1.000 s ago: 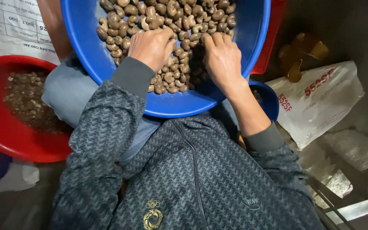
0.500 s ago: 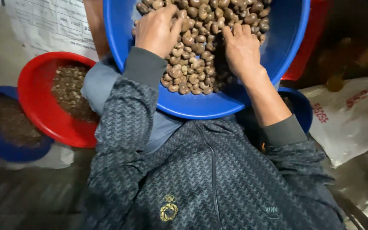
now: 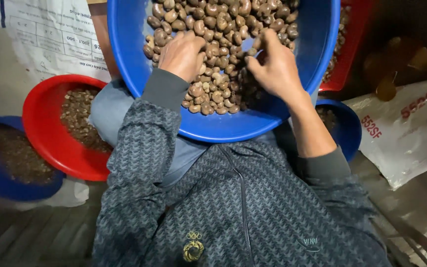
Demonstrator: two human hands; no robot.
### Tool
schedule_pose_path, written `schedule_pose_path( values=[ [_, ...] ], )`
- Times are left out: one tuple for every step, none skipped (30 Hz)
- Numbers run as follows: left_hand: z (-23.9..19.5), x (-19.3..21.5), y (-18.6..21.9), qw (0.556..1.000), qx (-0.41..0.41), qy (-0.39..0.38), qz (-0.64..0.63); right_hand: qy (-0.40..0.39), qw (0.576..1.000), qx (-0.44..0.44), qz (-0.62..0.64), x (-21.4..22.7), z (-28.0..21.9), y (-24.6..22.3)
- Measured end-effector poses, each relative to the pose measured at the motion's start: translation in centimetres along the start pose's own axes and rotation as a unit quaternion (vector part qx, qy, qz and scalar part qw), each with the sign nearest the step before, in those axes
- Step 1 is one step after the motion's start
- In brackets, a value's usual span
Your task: The person sits with a blue basin of cashews on their lap and sorts the nuts by hand. They pick up handfuls of cashews, sift through them, and transfer selected portions into a red basin on the floor to the left.
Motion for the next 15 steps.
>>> schedule_pose_path(
  values=[
    [0.1, 0.0, 0.0, 1.000, 0.002, 0.002, -0.001, -0.002, 1.000, 0.002, 0.000, 0.7, -0.4, -0.4],
    [0.3, -0.1, 0.0, 1.000, 0.006, -0.004, -0.007, 0.023, 0.992, -0.014, 0.123, 1.2, -0.7, -0.4],
    [0.4, -0.2, 0.0, 1.000, 0.010, -0.009, -0.013, 0.047, 0.968, -0.030, 0.243, 1.8, -1.1, -0.4],
    [0.4, -0.3, -0.3, 1.000, 0.012, -0.010, -0.014, 0.045, 0.968, -0.031, 0.244, 2.6, -1.8, -1.0],
    [0.5, 0.1, -0.4, 1.000, 0.013, 0.011, -0.023, 0.090, 0.962, -0.035, 0.256, 4.2, -2.5, -1.2],
    [0.7, 0.5, -0.5, 0.999, 0.012, 0.031, -0.032, 0.137, 0.953, -0.040, 0.266, 6.0, -3.4, -1.3],
    [0.5, 0.6, -0.5, 0.999, 0.012, 0.032, -0.033, 0.137, 0.953, -0.039, 0.266, 6.8, -4.4, -0.9],
    [0.5, 1.2, -0.3, 0.998, 0.000, 0.055, -0.038, 0.189, 0.950, -0.031, 0.245, 8.7, -5.7, -0.3],
    [0.3, 1.8, 0.0, 0.996, -0.011, 0.078, -0.043, 0.240, 0.944, -0.022, 0.224, 10.7, -7.2, 0.1],
    [0.3, 2.0, 0.2, 0.996, -0.013, 0.079, -0.043, 0.242, 0.944, -0.021, 0.223, 11.1, -8.6, 1.7],
    [0.2, 2.3, 0.4, 0.995, -0.016, 0.088, -0.047, 0.281, 0.929, -0.037, 0.236, 11.9, -10.4, 3.7],
    [0.2, 2.8, 0.7, 0.994, -0.021, 0.096, -0.051, 0.322, 0.912, -0.052, 0.250, 12.7, -12.4, 5.8],
    [0.0, 2.9, 1.0, 0.994, -0.025, 0.097, -0.049, 0.326, 0.910, -0.051, 0.250, 12.4, -14.1, 7.9],
    [-0.2, 3.5, 1.2, 0.991, -0.030, 0.119, -0.060, 0.331, 0.910, -0.100, 0.228, 12.0, -16.1, 10.9],
    [-0.5, 4.2, 1.4, 0.987, -0.036, 0.141, -0.071, 0.337, 0.907, -0.149, 0.206, 11.5, -18.1, 13.9]
  ],
)
Point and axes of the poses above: each hand's wrist, its own z-axis towards the middle knuckle, its own x-axis out of the back of the hand, y = z × x, the point moved 10 cm from there along z, towards the middle knuckle, and after that the axes turned 13 degrees about x, right-handed, at the moved point
